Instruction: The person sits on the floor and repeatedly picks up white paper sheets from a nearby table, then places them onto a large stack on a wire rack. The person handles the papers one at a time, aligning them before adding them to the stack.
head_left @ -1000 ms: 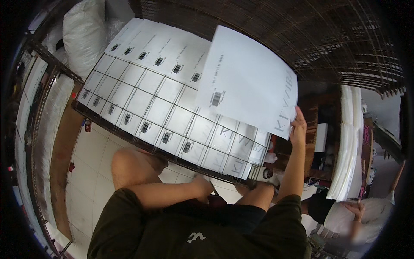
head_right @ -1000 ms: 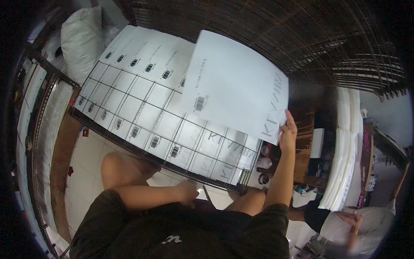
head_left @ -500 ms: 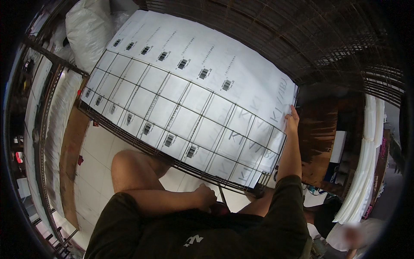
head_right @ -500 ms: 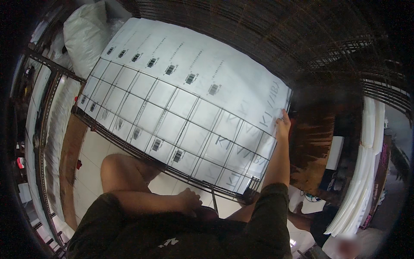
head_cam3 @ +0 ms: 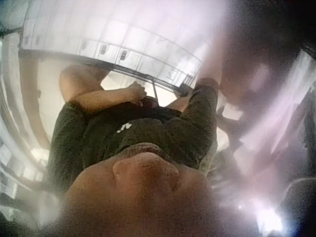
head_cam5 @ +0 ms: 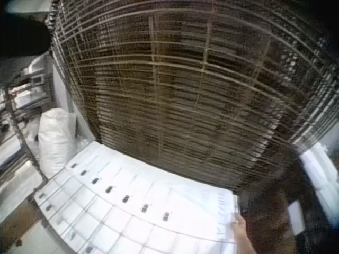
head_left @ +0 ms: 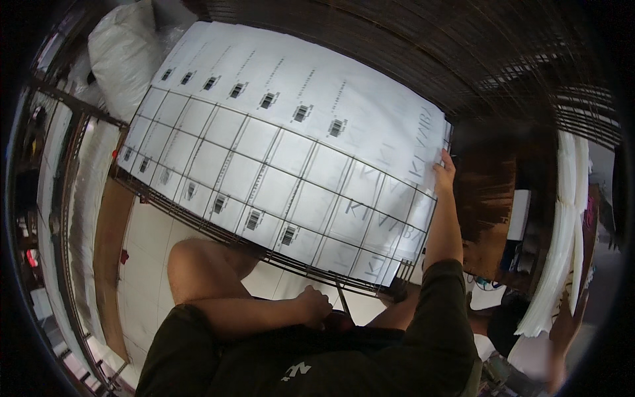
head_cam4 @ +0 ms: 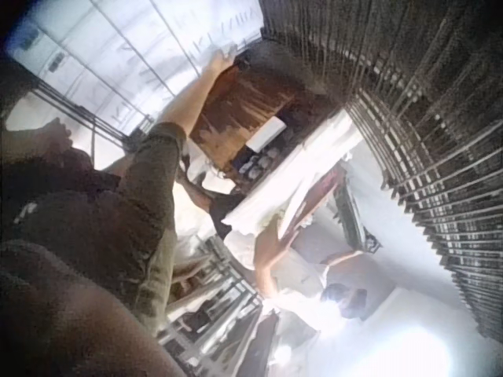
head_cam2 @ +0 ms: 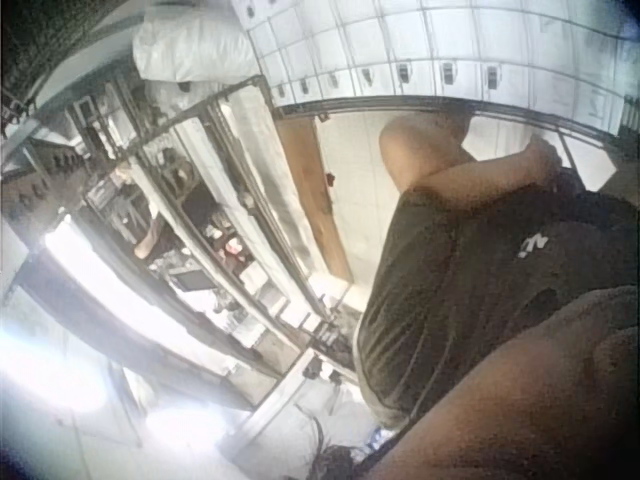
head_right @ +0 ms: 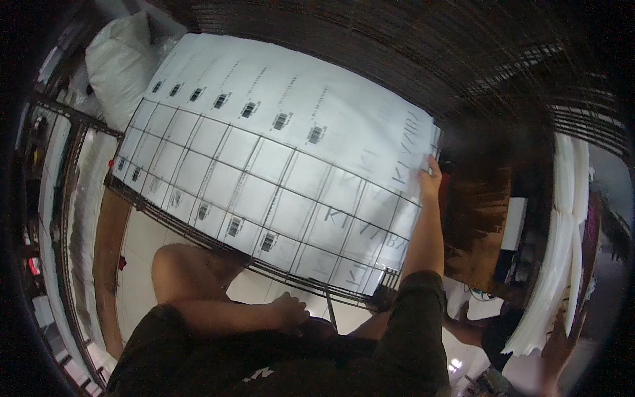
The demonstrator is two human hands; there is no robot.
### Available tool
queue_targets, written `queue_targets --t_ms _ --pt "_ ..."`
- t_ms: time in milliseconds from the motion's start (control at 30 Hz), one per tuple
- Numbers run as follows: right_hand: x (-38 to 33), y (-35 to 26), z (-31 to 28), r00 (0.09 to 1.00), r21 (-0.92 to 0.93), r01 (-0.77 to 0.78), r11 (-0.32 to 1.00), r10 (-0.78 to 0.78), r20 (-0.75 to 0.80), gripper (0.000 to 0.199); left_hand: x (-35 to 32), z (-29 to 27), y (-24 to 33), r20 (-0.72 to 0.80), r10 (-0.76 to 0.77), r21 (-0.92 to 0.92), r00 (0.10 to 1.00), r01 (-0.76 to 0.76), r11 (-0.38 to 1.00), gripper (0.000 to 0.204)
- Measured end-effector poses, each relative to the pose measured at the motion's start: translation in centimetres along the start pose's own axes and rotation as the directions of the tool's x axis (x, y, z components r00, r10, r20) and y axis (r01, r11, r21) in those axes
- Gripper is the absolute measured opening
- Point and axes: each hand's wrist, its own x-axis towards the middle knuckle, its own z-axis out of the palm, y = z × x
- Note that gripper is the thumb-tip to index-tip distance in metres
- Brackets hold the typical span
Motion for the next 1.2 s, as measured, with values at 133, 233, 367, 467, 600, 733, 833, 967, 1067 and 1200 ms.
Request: queue_targets --t_ms 133,233,367,467,600,733,833,967,1067,1200 --pt "-1.1 0.0 -0.7 0.971 -0.298 0.11 0.948 -0.166 -0.17 0.062 -0.3 -0.6 0.3 0.031 -0.001 0.027 1.0 0.0 1.0 0.06" --pt "-5.8 -1.2 -1.9 0.862 -0.608 0.281 0.743 -0.474 -0.181 0.059 -0.7 -0.8 0.5 -0.001 0.008 0.069 1.0 -0.008 0.998 0.06" --pt "-16.9 -4.5 -4.4 0.908 -0.579 0.341 0.741 -0.42 -0.003 0.056 -0.6 -0.4 0.5 -0.065 0.0 0.079 0.998 0.005 0.997 0.06" --pt "-26.4 -7.6 -7.5 0.933 -0.603 0.288 0.744 -0.361 0.0 0.052 -0.3 0.2 0.3 -0.1 0.015 0.086 0.995 -0.007 0.996 0.06" --pt "-39.4 -7.0 -14.4 0.981 -0.718 0.035 0.695 -0.162 -0.108 0.054 -0.9 -0.1 1.3 -0.129 0.004 0.118 0.992 0.011 0.993 0.056" --pt "-52.6 -5.7 -17.4 0.98 -0.633 -0.196 0.749 0.174 -0.099 0.073 -0.6 1.1 1.1 -0.157 0.032 0.199 0.987 0.0 0.98 0.059" --pt "-60.2 -7.4 -14.6 0.862 -0.111 -0.493 0.863 0.502 0.077 0.106 0.0 1.0 1.5 -0.148 0.008 0.168 0.989 0.017 0.986 0.058" --pt "-59.8 -14.6 -10.0 0.751 -0.469 -0.448 0.762 0.605 0.266 0.12 -0.9 2.3 0.5 -0.161 -0.05 0.115 0.986 0.069 0.991 0.058" --pt "-59.0 -16.5 -9.3 0.663 -0.618 -0.447 0.647 0.703 0.256 0.136 -1.3 2.1 0.2 -0.206 -0.084 0.098 0.975 0.106 0.99 0.058" --pt "-57.5 -14.0 -9.8 0.583 -0.714 -0.511 0.479 0.803 0.121 0.148 -2.0 0.6 -0.1 -0.167 -0.114 0.092 0.979 0.131 0.987 0.058"
